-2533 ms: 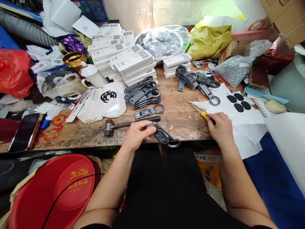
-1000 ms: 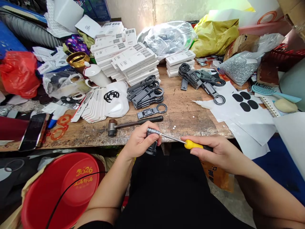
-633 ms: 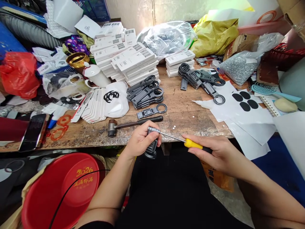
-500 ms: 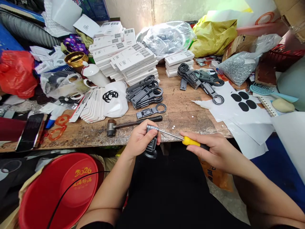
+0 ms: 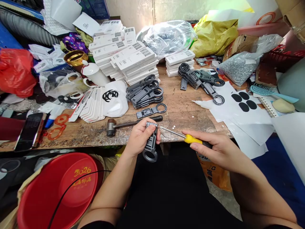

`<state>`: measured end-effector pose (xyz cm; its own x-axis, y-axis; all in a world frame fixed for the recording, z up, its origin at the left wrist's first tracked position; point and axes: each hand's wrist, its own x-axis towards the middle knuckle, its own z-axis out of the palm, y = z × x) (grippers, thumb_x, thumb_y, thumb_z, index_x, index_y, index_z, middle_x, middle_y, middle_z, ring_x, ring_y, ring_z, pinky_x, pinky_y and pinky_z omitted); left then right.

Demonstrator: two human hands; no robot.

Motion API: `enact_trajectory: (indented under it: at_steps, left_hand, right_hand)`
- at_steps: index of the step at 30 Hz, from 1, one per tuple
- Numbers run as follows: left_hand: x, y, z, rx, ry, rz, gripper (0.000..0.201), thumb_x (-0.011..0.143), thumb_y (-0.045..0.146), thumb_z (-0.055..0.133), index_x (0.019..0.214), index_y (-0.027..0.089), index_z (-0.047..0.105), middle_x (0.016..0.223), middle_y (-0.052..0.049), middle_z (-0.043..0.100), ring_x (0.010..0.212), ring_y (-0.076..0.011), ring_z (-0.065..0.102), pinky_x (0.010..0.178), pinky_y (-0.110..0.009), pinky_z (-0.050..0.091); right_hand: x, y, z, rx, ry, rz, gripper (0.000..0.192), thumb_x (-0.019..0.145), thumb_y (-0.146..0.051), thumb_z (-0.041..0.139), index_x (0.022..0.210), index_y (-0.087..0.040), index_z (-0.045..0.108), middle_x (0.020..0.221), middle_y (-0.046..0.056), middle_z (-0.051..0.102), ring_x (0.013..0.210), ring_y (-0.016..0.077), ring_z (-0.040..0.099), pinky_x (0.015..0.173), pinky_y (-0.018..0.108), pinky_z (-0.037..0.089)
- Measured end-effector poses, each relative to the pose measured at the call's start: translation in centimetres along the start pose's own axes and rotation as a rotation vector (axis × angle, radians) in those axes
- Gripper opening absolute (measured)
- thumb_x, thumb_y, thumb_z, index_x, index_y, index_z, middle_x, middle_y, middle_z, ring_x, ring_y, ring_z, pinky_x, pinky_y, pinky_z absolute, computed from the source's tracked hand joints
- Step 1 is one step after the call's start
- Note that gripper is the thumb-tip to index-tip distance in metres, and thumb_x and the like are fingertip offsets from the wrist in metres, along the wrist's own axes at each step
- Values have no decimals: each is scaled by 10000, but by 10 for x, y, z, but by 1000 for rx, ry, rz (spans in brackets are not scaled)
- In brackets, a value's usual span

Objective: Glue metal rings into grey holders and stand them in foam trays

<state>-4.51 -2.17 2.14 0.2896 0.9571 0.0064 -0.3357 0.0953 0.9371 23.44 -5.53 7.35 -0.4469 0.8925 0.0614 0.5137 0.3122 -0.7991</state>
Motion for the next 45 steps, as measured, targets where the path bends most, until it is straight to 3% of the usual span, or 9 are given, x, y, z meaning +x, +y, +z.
enact_trajectory:
  at_steps: [6,11,14,17,19,28,37,41,45]
  left_hand:
    - [-1,0,-2,30,-20,-28,401,941,551,767,956,196,581,658,-7,730,510,-148,666,498,-224,517]
    - [-1,2,-3,25,-61,-28,375,958,525,758,956,190,590,664,-10,736,513,-140,665,500,-216,513]
    - [-1,4,-3,49,-58,-32,367,969,522,745,954,189,593,664,-7,732,521,-137,663,505,-216,514]
    - [-1,6,-3,93,-51,-20,351,973,510,744,959,191,599,671,-2,728,539,-134,662,528,-220,524]
    - [-2,7,-3,117,-50,-9,341,976,506,741,959,195,603,674,-2,727,544,-134,661,532,-222,525]
    - [-7,10,-2,163,-58,-1,338,959,529,749,945,217,621,629,4,708,481,-133,611,459,-216,473]
    - [-5,7,-1,209,-62,19,360,949,551,750,929,209,638,621,-14,707,488,-144,620,473,-228,498]
    - [2,6,0,182,73,43,373,916,557,786,940,209,654,639,-13,714,497,-148,637,480,-230,514]
    - [11,7,-1,1,379,84,466,832,614,845,906,204,636,623,9,701,457,-125,618,449,-200,494]
  right_hand:
    - [2,-1,2,-87,2,-69,433,1023,-334,675,1449,-271,706,1409,41,732,1218,231,773,1014,272,632]
    - [-1,-2,4,-210,41,-169,447,1048,-309,651,1492,-260,667,1362,53,771,1106,199,807,957,255,629]
    - [-4,-4,5,-394,101,-261,453,1063,-298,634,1513,-252,643,1118,57,838,869,169,800,778,243,606]
    - [-6,-7,7,-666,209,-360,390,1073,-291,616,1453,-253,695,809,18,756,616,133,677,575,248,473]
    - [-5,-7,8,-733,238,-395,364,1077,-293,610,1421,-241,717,758,10,717,576,123,637,542,255,432]
    - [-6,4,10,-299,123,-299,417,1042,-254,673,1456,-204,675,1203,80,828,935,177,818,777,235,632]
    - [-5,2,8,-213,103,-240,404,1031,-280,697,1432,-231,705,1286,49,806,1042,168,820,865,207,632]
    - [-2,19,2,-297,133,-231,400,1038,-318,683,1436,-280,707,1287,43,807,1007,185,818,878,265,633]
    - [8,81,-18,-469,241,-34,408,1037,-401,650,1431,-317,715,1236,59,819,986,241,800,858,356,623]
